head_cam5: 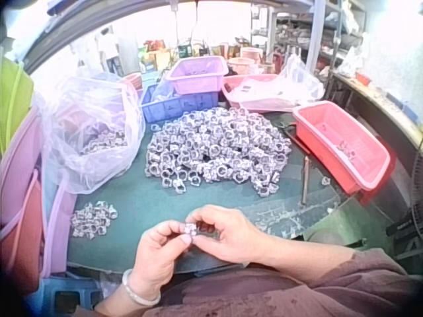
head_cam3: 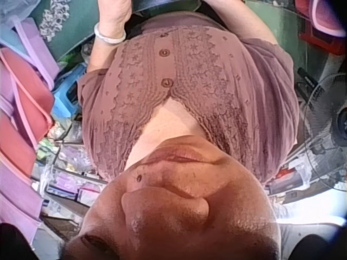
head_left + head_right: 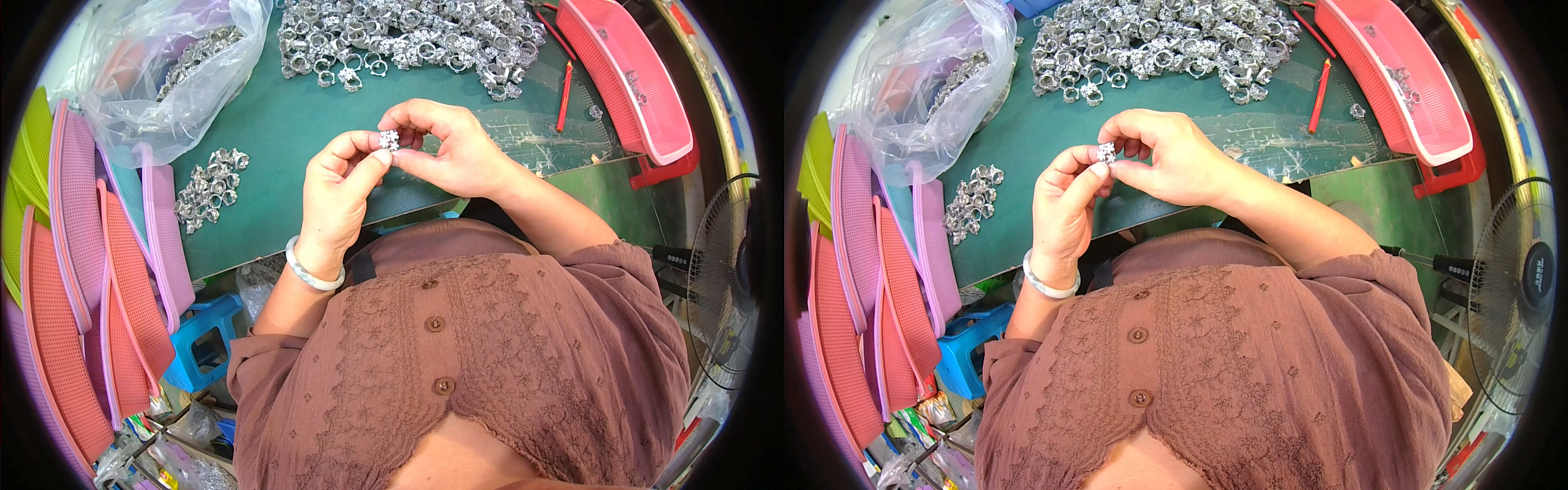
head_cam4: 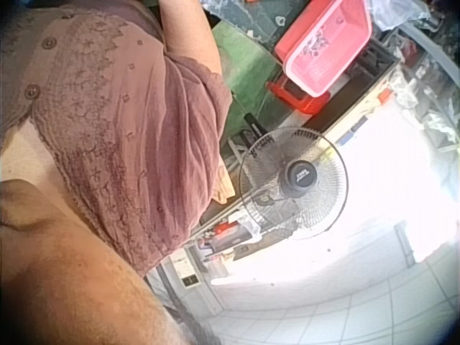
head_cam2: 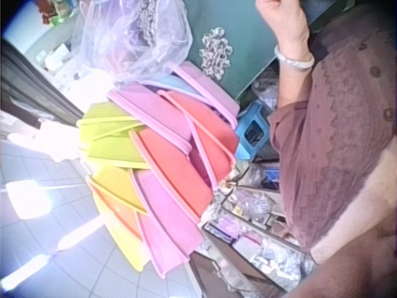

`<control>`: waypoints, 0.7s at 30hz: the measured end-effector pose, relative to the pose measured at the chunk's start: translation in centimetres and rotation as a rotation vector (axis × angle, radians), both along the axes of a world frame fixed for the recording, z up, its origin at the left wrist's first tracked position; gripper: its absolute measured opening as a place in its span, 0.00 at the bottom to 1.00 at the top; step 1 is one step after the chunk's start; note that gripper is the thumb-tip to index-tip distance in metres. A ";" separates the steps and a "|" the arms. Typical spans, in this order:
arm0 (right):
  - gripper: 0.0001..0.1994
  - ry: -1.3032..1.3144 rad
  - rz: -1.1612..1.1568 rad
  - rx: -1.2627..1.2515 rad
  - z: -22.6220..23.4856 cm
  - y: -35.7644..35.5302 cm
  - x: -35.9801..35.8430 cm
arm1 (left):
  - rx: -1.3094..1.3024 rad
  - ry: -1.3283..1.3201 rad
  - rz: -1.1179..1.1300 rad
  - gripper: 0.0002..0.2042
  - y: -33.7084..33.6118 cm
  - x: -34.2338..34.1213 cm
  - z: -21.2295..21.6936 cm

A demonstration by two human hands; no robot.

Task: The person holds small silver-colored metal components by hand, inserting a small white piece into each and using a red-cased tool to secure them. They pick parts from a pile on a green table, place finished ones into a pink tray, and finally place a black mesh bag into the tray.

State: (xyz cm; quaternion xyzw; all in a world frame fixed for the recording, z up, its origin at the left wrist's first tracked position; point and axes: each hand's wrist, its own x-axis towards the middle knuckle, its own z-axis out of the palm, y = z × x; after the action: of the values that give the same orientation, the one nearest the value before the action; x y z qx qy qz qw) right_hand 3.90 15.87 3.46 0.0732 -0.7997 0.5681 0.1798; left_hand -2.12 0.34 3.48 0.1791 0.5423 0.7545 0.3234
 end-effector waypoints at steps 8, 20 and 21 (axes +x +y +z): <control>0.12 0.042 0.049 0.015 -0.3 0.4 -0.1 | -0.001 -0.007 0.023 0.05 0.0 0.3 -0.2; 0.14 0.087 0.116 0.028 -0.5 0.7 -0.1 | -0.024 0.010 0.097 0.03 0.1 0.7 -0.2; 0.14 0.089 0.116 0.033 -0.5 0.7 -0.1 | -0.020 0.017 0.094 0.03 0.1 0.7 -0.2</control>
State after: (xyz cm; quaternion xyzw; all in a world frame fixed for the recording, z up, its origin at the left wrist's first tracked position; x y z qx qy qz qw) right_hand 3.79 16.62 2.94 0.1478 -0.7945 0.5606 0.1808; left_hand -1.40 0.43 3.24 0.1566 0.5602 0.7619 0.2849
